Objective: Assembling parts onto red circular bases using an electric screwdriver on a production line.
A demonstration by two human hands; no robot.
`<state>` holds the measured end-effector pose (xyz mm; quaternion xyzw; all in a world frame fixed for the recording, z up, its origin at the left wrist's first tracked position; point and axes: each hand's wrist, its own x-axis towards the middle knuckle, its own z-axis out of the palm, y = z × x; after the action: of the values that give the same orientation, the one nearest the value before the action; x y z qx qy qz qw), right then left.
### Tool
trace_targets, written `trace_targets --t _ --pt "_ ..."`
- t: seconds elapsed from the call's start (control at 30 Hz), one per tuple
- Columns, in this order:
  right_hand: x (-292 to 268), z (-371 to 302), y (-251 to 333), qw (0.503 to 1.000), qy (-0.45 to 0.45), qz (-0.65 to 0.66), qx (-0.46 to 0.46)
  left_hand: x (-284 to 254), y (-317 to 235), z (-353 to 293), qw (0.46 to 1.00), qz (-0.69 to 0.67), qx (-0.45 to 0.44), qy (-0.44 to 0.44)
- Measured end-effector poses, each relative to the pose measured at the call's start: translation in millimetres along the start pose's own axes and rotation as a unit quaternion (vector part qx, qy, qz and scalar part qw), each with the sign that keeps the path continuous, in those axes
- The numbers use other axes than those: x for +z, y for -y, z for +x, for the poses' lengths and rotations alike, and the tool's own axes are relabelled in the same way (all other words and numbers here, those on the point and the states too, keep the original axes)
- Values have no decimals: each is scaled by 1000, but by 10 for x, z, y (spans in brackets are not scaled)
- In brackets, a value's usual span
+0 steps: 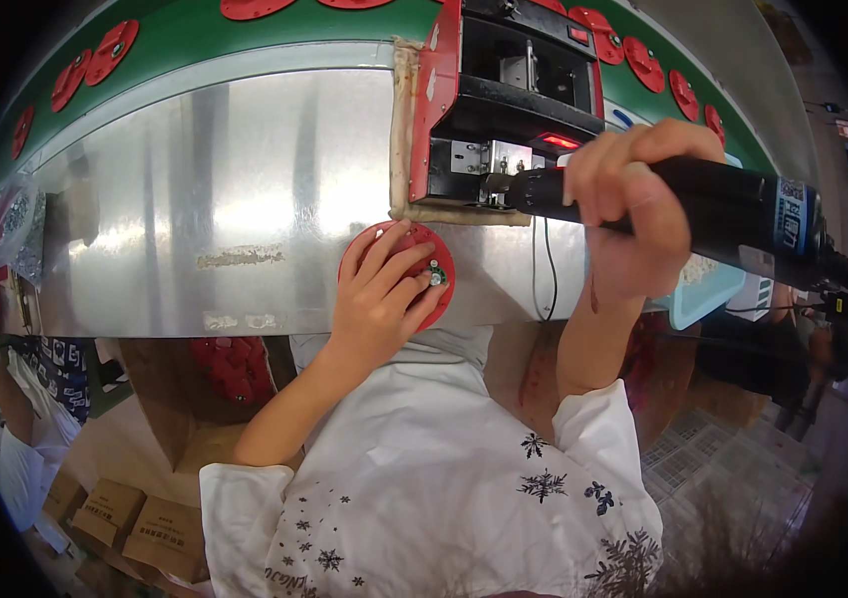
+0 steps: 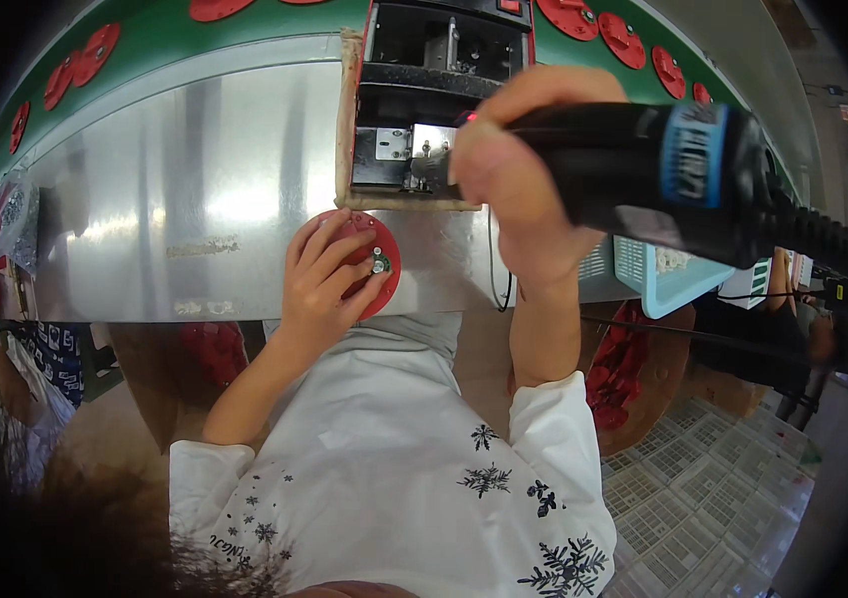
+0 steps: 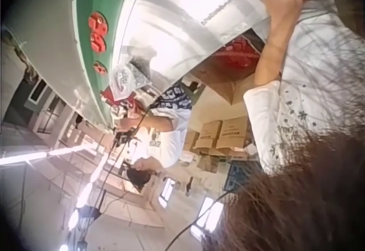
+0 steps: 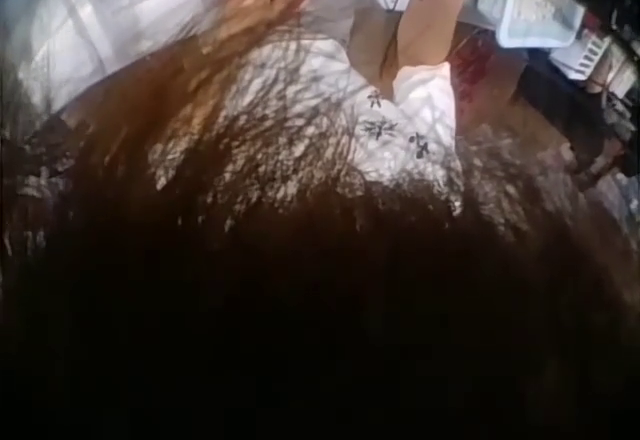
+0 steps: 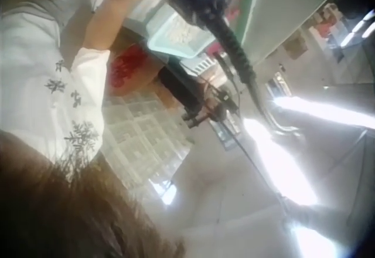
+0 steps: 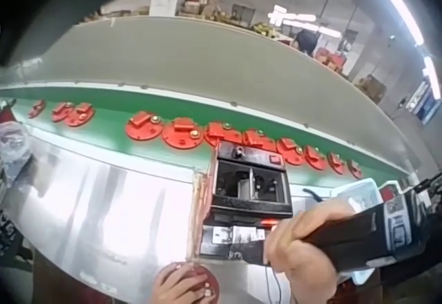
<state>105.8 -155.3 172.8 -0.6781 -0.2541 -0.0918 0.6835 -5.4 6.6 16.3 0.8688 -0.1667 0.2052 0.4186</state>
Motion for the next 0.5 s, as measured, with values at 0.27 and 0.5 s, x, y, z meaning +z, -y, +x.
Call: trace_targets --t 0.27,0.5 --pt "-163 478 -289 930 307 200 -13 0 -18 0 1000 -2 -6 -10" --pt "49 243 -121 984 22 108 137 -16 -14 -45 1000 -18 -10 -12"
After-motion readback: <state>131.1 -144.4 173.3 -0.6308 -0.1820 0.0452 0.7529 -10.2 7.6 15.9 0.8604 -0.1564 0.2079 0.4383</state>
